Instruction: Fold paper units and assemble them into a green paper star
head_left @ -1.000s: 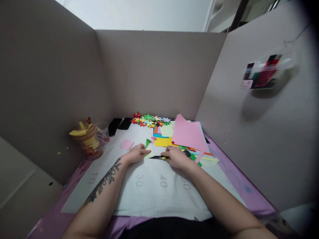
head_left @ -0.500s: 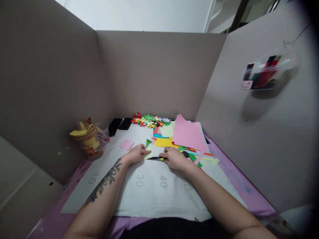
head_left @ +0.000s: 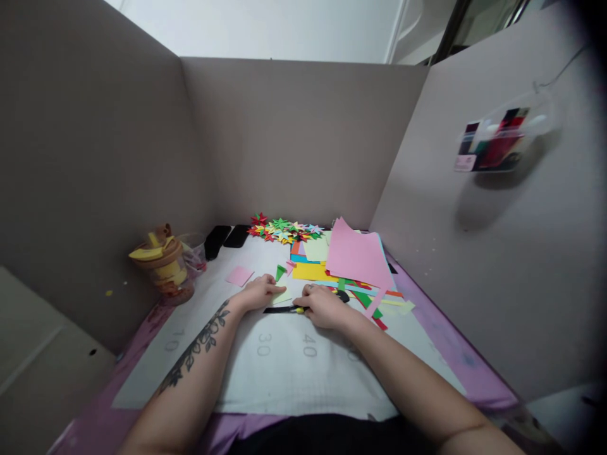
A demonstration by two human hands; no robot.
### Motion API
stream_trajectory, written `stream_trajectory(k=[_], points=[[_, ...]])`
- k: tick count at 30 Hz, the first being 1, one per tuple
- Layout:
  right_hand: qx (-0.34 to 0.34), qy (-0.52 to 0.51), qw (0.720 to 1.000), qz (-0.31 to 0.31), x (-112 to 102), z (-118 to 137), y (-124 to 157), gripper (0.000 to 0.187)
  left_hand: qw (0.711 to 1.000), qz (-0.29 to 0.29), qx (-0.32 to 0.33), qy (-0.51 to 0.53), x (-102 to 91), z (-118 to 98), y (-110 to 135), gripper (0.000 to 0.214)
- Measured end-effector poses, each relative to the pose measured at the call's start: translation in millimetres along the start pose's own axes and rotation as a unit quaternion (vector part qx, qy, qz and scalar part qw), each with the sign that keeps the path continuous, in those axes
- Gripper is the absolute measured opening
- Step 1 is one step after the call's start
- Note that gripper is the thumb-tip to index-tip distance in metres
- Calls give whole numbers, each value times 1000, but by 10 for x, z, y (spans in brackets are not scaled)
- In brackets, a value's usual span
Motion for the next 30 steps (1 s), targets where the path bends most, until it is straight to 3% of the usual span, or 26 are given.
stream_trajectory(k=[3,6,11,14,17,20,23,25,27,30], points=[[-38,-60,997,4,-22,20,26,43,1000,-3,22,2,17,6,-2,37],[-28,-126,991,-47,-161,-197,101,43,999,-28,25,22,-2,30,-3,43],[197,-82,958,-190,-382,-1131,374,41,996,-91,-13,16,-69,23,26,42],[329,-3,928,-175,-297,-1609,559,38,991,-115,-72,-5,-89,58,57,55],[381,22,915,-130,-141,-1844,637,39,988,-111,-107,17,-78,102,77,60],[384,29,913,-135,-88,-1842,615,39,986,-117,-113,31,-84,111,85,47],[348,38,913,-208,-170,-1642,522,38,985,-126,-114,42,-107,109,88,20],[295,29,920,-254,-219,-1446,430,37,981,-147,-104,73,-176,130,97,19],[246,16,930,-274,-232,-1270,344,37,966,-194,-117,120,-318,256,141,20],[213,-1,938,-275,-214,-1132,274,36,917,-294,-222,153,-585,655,326,26]])
Point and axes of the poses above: each hand's wrist, its own y-axis away from the middle knuckle, its own x-axis out of the palm, z = x × y, the point moved 8 cm from there along -y, towards the middle knuckle, and after that the axes turned 3 degrees about -x, right-handed, at the moved point
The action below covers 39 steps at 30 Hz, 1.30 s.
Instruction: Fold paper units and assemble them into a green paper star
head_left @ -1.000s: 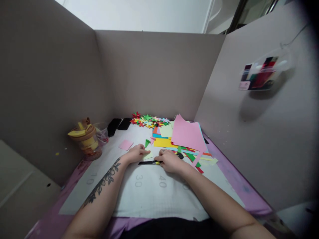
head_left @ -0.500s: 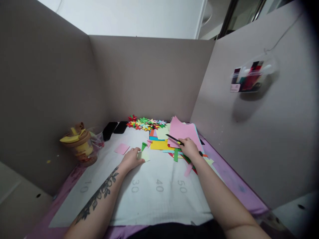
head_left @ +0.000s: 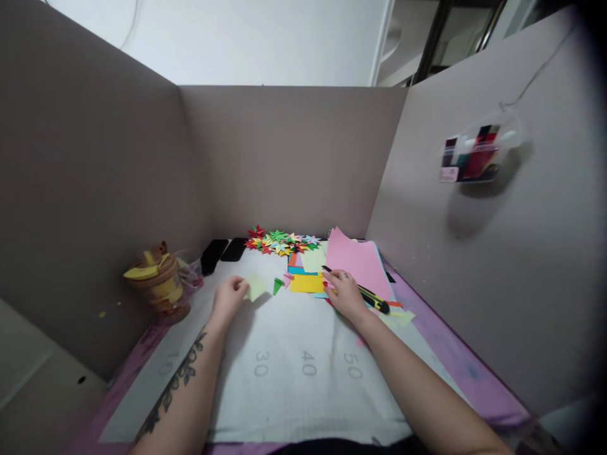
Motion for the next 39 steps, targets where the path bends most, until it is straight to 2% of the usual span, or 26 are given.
stream_trajectory(k=[2,4,6,8,11,14,17,23,26,29,33,36,37,39], points=[[-1,-3,1000,13,21,13,4,36,999,-27,-32,-27,-166,144,-75,32],[18,7,1000,23,18,-50,5,37,991,-50,-55,-113,-285,229,-105,38],[52,24,998,30,-11,-178,7,36,979,-72,-61,-182,-352,232,-92,45],[92,45,994,41,-46,-348,15,34,973,-84,-42,-209,-355,162,-58,46],[147,74,982,90,-41,-628,51,32,978,-48,14,-202,-216,13,-3,41],[169,84,971,144,28,-823,90,33,976,41,88,-195,40,-133,69,37],[178,83,969,147,65,-922,95,35,965,80,148,-200,195,-243,151,34],[195,67,967,150,125,-1003,74,34,961,99,161,-201,249,-281,199,37],[202,52,972,112,35,-1072,49,37,960,106,161,-205,256,-288,202,36],[241,71,966,61,-127,-1258,75,38,958,112,161,-210,272,-295,208,36],[313,101,940,94,-165,-1499,189,37,957,120,161,-212,300,-287,211,37],[308,117,939,95,-136,-1385,184,40,957,117,160,-213,307,-277,207,36],[278,114,950,83,-120,-1258,144,40,957,117,160,-213,307,-276,207,36],[167,70,981,70,-40,-879,40,37,958,119,155,-212,306,-271,210,37]])
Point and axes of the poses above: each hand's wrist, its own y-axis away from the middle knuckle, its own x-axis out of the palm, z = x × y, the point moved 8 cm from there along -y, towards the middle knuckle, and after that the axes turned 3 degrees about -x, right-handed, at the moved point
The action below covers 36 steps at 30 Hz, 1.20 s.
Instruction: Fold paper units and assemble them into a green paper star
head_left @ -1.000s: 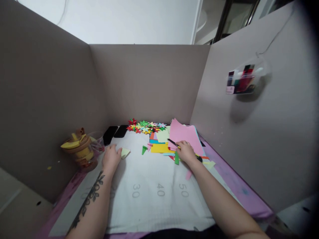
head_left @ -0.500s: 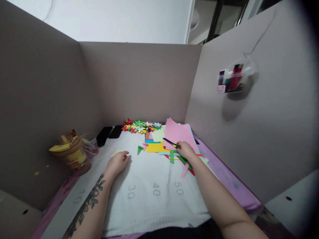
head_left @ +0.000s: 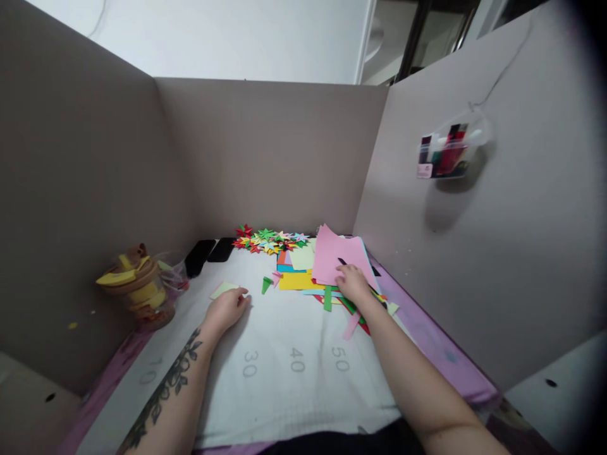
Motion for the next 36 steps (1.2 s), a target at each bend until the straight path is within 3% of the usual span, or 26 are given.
stream_trajectory(k=[2,3,7,12,17,21,24,29,33,36], points=[[-130,-35,990,28,70,427,82,34,1000,5,-3,6,1,-2,8,37],[-162,-40,985,42,103,570,128,35,1000,7,-3,9,-1,-8,13,38],[-172,-25,980,96,218,767,219,40,1000,6,3,18,-22,-39,26,37],[-154,-22,982,106,273,719,191,47,1000,10,1,22,-15,-43,24,37],[-129,-59,988,53,238,609,102,54,1000,5,10,16,0,-37,16,36],[-25,-113,992,-48,65,311,9,52,1000,1,19,13,1,-47,13,36],[65,-171,973,-144,-118,56,27,53,1000,3,19,14,-3,-56,13,36],[152,-229,941,-199,-234,-148,120,59,1000,11,15,15,-13,-73,24,35],[135,-202,946,-214,-251,-96,125,59,1000,16,11,18,-22,-86,35,35],[83,-146,973,-159,-139,61,76,53,1000,17,13,19,-16,-85,34,35]])
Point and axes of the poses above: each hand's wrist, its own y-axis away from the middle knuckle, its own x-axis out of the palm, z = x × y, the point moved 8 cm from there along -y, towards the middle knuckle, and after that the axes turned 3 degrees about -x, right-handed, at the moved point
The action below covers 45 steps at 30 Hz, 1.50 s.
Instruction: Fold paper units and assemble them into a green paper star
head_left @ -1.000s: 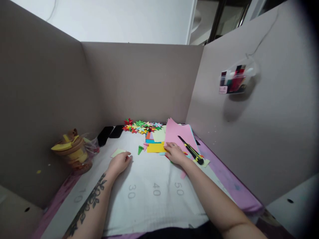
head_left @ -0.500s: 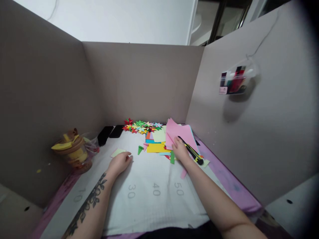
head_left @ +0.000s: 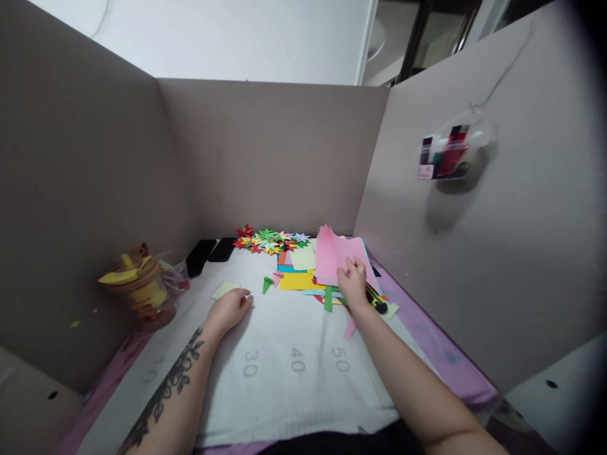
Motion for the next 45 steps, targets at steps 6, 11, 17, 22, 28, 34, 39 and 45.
stream_trajectory(k=[6,11,17,22,28,34,39,45], points=[[-67,114,965,227,488,161,244,53,1000,-5,20,-6,23,6,-10,35],[-86,128,953,260,553,234,328,50,1000,2,12,0,20,2,-8,34],[-136,127,939,288,621,349,397,49,1000,16,14,-5,9,-77,24,29],[-136,134,940,284,626,363,419,61,995,50,81,1,93,-370,159,29],[-121,112,954,252,540,363,375,70,989,60,129,-32,136,-614,283,25],[-101,104,961,236,505,311,319,73,986,-74,-12,-148,-89,-133,157,26],[-83,82,976,184,430,185,193,69,986,-32,-80,-140,-43,203,76,33],[-41,23,998,29,175,-41,24,66,983,-29,-122,-138,-69,338,38,43]])
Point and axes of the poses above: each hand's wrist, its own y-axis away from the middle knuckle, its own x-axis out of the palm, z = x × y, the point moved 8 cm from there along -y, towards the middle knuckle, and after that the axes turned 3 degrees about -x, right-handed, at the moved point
